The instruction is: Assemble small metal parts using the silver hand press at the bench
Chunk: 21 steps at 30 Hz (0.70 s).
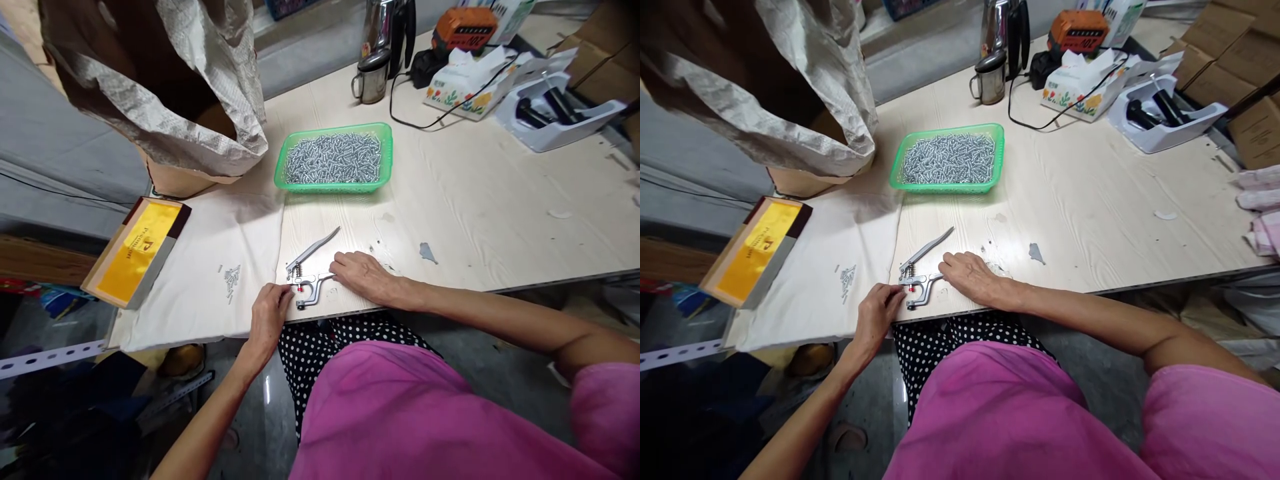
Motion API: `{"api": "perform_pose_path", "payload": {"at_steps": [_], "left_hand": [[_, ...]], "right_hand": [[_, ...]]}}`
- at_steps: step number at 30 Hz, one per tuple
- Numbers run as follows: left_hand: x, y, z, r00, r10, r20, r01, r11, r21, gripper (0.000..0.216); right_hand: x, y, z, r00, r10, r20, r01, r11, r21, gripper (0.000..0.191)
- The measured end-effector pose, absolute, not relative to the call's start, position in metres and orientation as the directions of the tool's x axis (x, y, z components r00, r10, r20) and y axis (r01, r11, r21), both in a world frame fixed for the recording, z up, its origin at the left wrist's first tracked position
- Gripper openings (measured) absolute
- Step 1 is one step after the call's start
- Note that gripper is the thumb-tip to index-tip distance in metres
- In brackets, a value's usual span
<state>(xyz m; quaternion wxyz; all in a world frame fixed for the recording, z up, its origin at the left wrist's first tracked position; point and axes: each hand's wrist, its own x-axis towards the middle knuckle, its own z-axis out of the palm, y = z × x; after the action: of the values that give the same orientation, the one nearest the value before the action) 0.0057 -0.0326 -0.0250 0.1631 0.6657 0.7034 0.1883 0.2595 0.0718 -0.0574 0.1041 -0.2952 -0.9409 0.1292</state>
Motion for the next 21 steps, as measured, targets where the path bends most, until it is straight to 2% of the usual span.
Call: {"api": "perform_pose_path", "payload": {"at_steps": [6,9,14,21], "left_hand": [[-0.0008,-0.0356,-0.0351,0.009,0.998,0.061,0.931,-0.031,0.364,0.028],[-0.0009,-0.0363,-0.0332,0.036,0.998,0.058,0.934,-0.054,0.353,0.03],[0.0004,-0.0404,-0.0326,-0.034,0.997,0.07,0.926,0.005,0.376,0.031],[0.0039,-0.0413,-0.0325,-0.029,0.999,0.036,0.966,0.019,0.257,0.031]], "right_hand": [[0.2601,0.0713,-0.0617,-0.802,0.577,0.155,0.524,0.804,-0.281,0.02],[0.2602,0.0716,-0.0636,-0.813,0.561,0.154,0.508,0.814,-0.283,0.021],[0.2593,0.0722,-0.0646,-0.825,0.551,0.122,0.504,0.817,-0.282,0.024],[0.2586,0.0725,-0.0628,-0.826,0.553,0.111,0.509,0.815,-0.277,0.024]]}}
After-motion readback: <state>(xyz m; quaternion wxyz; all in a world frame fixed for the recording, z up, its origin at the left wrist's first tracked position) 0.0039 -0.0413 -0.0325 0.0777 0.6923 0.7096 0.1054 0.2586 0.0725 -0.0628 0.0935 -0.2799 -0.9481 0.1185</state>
